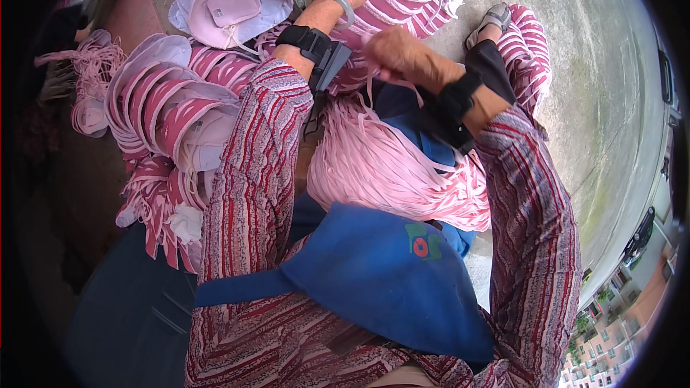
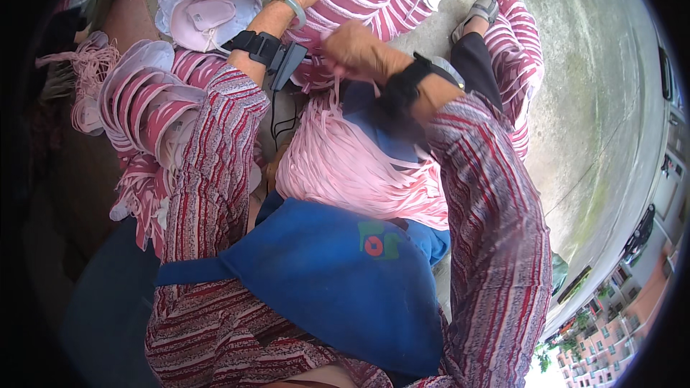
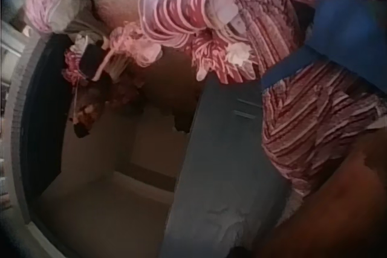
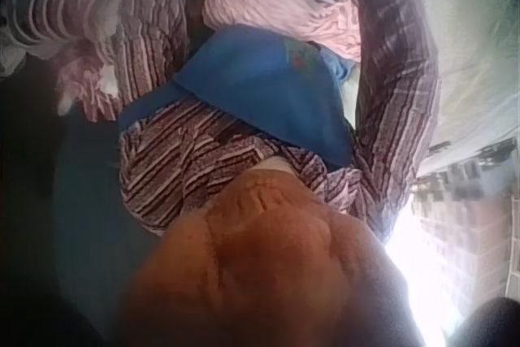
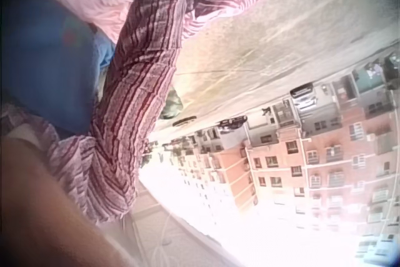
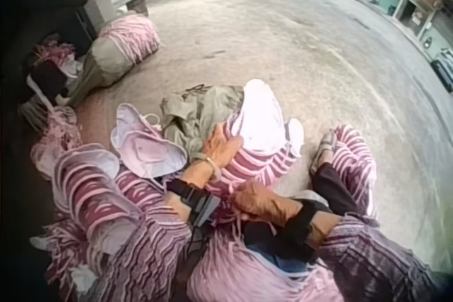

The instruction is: Lacing shoes and bundling pink ribbons for production.

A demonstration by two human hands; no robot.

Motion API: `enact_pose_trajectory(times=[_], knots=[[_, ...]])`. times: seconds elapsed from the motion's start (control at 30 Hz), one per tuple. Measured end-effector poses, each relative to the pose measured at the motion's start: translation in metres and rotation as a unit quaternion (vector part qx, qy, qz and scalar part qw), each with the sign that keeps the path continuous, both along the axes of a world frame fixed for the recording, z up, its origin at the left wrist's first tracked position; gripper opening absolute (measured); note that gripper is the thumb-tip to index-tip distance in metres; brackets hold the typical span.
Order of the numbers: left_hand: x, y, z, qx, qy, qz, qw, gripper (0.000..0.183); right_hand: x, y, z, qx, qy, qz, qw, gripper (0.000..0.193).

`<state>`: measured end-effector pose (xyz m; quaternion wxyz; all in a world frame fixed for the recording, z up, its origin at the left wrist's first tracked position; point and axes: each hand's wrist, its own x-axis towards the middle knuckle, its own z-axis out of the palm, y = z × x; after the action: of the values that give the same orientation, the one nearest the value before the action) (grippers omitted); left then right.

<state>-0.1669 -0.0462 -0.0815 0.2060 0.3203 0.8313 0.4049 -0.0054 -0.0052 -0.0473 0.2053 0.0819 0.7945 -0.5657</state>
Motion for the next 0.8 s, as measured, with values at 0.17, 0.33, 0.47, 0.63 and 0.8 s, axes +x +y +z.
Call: enact_pose_trajectory(times=[0.17, 0.33, 0.47, 0.63, 0.8], knots=[[-0.031, -0.016, -0.013, -0.027, -0.02, 0.035, 0.999, 0.072, 0.042, -0.109, 0.074, -0.503, -0.182, 0.191, 0.823, 0.018], [-0.023, -0.078, 0.013, 0.027, -0.087, 0.051, 0.995, 0.071, 0.076, -0.07, 0.108, -0.098, 0.103, 0.078, 0.987, 0.018], [0.022, -0.161, 0.03, 0.121, -0.164, 0.097, 0.974, 0.07, 0.088, 0.035, 0.111, -0.078, 0.01, -0.224, 0.971, 0.026], [0.092, -0.237, 0.03, 0.097, -0.211, 0.175, 0.957, 0.073, 0.007, 0.13, 0.054, 0.141, 0.169, -0.337, 0.916, 0.037], [0.106, -0.304, -0.018, -0.007, -0.108, 0.174, 0.979, 0.043, -0.043, 0.149, -0.051, 0.307, 0.019, -0.099, 0.946, 0.079]])
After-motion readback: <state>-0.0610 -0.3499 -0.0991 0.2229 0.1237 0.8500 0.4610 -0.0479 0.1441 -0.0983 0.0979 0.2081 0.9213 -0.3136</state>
